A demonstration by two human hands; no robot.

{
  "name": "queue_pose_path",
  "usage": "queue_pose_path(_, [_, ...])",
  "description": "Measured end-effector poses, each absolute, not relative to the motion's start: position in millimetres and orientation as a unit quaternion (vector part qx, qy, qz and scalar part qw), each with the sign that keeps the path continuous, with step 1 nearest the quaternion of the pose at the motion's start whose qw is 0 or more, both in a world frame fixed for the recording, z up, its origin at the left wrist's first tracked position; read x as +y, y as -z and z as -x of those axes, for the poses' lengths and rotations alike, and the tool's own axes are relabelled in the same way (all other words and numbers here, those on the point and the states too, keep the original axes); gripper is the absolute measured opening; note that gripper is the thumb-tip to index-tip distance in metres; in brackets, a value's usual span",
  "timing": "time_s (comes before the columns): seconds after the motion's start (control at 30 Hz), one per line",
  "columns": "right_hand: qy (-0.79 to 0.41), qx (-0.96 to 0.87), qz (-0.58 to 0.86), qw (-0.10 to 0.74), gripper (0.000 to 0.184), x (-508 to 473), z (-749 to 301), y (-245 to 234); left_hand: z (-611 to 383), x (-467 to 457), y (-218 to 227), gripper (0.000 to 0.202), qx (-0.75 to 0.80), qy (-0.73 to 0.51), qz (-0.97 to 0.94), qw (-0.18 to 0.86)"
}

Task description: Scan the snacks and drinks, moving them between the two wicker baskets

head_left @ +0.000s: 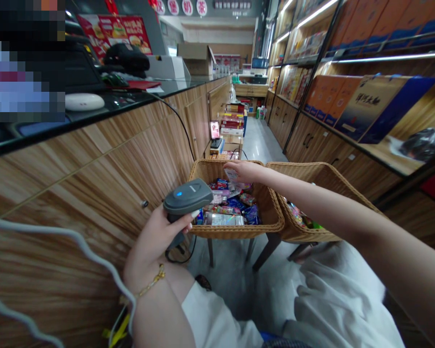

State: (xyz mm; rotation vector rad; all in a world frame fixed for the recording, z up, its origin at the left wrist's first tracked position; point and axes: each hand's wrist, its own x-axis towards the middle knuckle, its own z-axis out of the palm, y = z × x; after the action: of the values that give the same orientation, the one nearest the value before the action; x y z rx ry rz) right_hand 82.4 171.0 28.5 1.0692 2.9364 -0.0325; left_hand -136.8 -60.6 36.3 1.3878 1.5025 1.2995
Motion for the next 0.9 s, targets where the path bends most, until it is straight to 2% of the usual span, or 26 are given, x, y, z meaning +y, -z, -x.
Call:
queue_pose_path(0.23, [-0.063, 0.932, -0.357, 0.033, 0.074, 157, -115, -41, 135, -60, -37, 0.04, 0.584, -0.494, -0.542, 0.349])
queue_pose_path(0.4, [-0.091, 0.928, -0.361, 0.008, 0.06, 154, -126, -37, 134, -59, -35, 0.034, 0.58, -0.496, -0.548, 0.342])
queue_pose_path(0.57, [-0.112, 0.937, -0.33, 0.015, 0.062, 152, -132, -33, 133, -60, -38, 0.032, 0.586, -0.473, -0.564, 0.339])
queue_pose_path(0.77, [-0.147, 0.931, -0.333, 0.022, 0.044, 151, -138, -32, 134, -59, -33, 0.031, 0.585, -0.48, -0.562, 0.335])
queue_pose_path(0.9, [-0.157, 0.926, -0.343, 0.003, 0.061, 153, -141, -29, 134, -59, -35, 0.029, 0.579, -0.485, -0.554, 0.349])
